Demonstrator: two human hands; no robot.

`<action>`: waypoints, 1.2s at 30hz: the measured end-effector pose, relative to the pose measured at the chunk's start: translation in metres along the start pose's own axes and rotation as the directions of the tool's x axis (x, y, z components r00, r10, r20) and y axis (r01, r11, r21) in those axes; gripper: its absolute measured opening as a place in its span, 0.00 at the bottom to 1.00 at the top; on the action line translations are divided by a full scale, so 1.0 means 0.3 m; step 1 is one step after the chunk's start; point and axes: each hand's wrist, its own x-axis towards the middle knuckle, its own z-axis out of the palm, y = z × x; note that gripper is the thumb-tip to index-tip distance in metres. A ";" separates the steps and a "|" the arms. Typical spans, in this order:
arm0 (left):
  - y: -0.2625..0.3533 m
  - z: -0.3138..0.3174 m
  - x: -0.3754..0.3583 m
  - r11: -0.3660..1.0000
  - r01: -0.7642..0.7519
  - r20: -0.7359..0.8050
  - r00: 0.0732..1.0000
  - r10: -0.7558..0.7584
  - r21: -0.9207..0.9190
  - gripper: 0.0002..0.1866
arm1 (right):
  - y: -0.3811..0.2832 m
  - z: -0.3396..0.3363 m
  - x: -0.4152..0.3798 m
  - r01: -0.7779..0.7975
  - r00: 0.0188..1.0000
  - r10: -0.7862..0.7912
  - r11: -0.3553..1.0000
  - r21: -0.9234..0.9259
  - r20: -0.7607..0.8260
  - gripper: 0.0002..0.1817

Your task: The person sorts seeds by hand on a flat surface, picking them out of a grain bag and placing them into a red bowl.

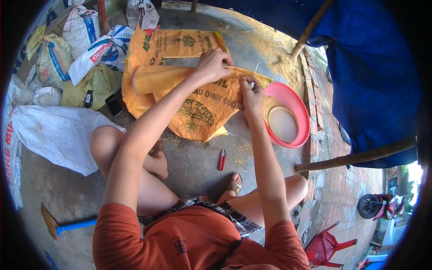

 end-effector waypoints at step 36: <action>0.030 0.000 -0.002 0.990 0.060 -0.040 0.997 -0.066 -0.127 0.08 | 0.017 -0.002 -0.018 -0.317 0.948 0.257 0.773 0.550 0.186 0.05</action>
